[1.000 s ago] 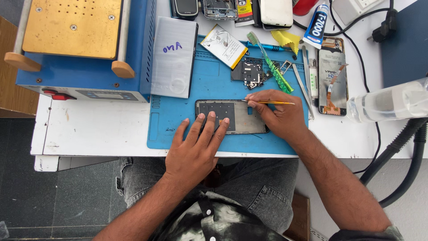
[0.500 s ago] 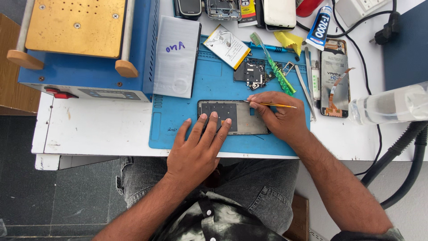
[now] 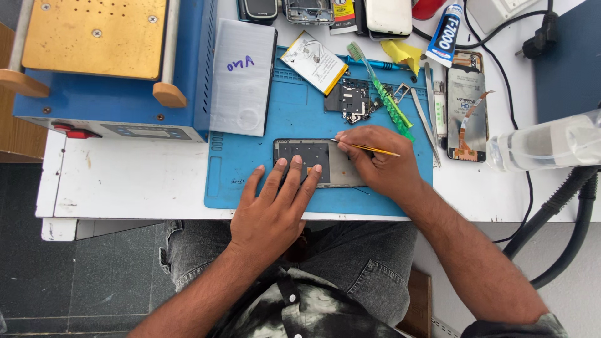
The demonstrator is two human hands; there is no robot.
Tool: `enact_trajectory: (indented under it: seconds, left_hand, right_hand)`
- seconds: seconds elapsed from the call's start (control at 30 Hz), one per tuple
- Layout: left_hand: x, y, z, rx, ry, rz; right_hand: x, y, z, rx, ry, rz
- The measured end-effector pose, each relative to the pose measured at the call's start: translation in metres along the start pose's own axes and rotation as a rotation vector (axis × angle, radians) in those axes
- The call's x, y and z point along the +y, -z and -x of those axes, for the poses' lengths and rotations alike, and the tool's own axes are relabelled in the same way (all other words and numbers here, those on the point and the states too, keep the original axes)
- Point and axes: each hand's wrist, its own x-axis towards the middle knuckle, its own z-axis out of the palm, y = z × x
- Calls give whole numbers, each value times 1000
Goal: The person uses a yellow pry tool to scrape old adhesive and residue from a disassembled phone frame on a blue mat, then brushes the frame with a toothbrush and continues prying components from the phone's internals while holding it.
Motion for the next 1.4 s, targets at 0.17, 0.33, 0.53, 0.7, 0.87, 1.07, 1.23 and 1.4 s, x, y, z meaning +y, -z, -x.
enact_trajectory:
  seconds: [0.17, 0.33, 0.53, 0.7, 0.87, 1.07, 1.23, 1.4]
  left_hand:
    - [0, -1, -1, 3, -2, -11]
    - [0, 0, 0, 4, -3, -2]
    - [-1, 1, 0, 15, -1, -7]
    - [-1, -2, 0, 0, -5, -18]
    - [-1, -3, 1, -9, -15, -7]
    - [-1, -2, 1, -2, -1, -14]
    - [-1, 1, 0, -2, 4, 9]
    - [-2, 0, 2, 26, 20, 11]
  right_hand:
    - [0, 5, 4, 20, -77, 80]
    - [4, 4, 6, 40, -100, 38]
    - [6, 0, 3, 15, -20, -71]
    - [7, 2, 3, 20, -61, 33]
    - [6, 3, 4, 20, -65, 26]
    - [6, 2, 1, -22, 14, -4]
    - [4, 0, 3, 63, -103, 4]
    - [10, 8, 8, 168, -175, 107]
